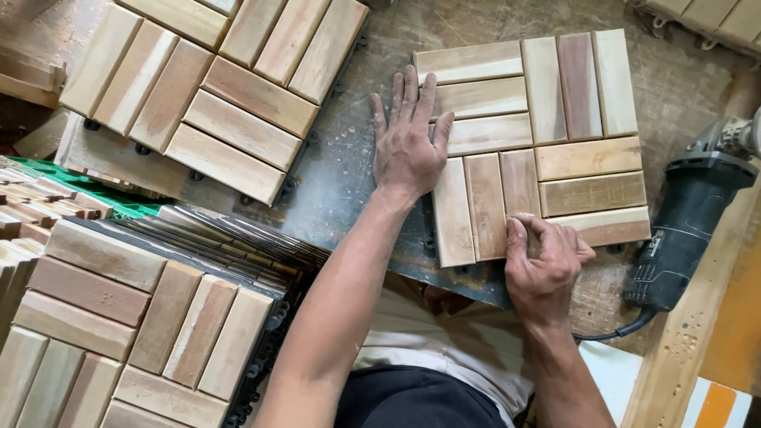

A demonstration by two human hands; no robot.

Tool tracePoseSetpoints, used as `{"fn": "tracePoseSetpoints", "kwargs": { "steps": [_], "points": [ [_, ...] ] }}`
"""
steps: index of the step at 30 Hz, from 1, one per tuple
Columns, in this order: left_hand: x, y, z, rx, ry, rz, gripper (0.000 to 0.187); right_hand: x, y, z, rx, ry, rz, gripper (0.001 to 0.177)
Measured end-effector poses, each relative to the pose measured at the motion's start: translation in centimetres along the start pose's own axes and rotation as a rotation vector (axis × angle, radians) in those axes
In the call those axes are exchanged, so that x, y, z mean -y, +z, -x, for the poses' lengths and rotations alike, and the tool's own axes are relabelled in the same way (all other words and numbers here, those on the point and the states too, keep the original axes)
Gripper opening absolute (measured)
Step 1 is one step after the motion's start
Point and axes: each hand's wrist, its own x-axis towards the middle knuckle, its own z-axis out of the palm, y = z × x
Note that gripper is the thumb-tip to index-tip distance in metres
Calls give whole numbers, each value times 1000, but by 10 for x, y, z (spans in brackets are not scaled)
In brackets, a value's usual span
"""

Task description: Sanding the surface and edges of wooden interlocking floor tiles using a power sander and manual sandpaper.

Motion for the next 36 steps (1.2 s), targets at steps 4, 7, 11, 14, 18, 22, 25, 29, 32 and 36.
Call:
{"fn": "tracePoseSetpoints", "kwargs": {
  "steps": [4,7,11,14,18,22,25,29,32,36],
  "points": [
    [0,0,1,-8,0,8,63,-2,-8,22,17,-5,16,20],
    [0,-2,2,-7,9,11,63,-6,-14,42,43,52,25,23],
    [-3,-3,-1,-14,2,23,62,3,-23,47,132,123,-61,39],
    [-2,-1,2,-4,7,26,61,8,-20,53,42,81,-51,34],
    [-3,-3,1,-4,5,30,60,5,-3,55,-66,-17,101,25],
    [-3,-1,1,-18,5,39,60,9,8,30,-96,-51,113,24],
    [-2,-2,1,-23,1,37,60,7,18,12,-83,-64,139,19],
    [-3,-1,0,-31,4,28,60,-6,35,-6,-61,-109,171,17],
    [-3,-1,2,-25,2,23,60,0,40,-28,-80,-122,174,16],
    [-4,-2,2,-19,0,13,61,-1,56,-55,-123,-150,202,20]
  ]
}}
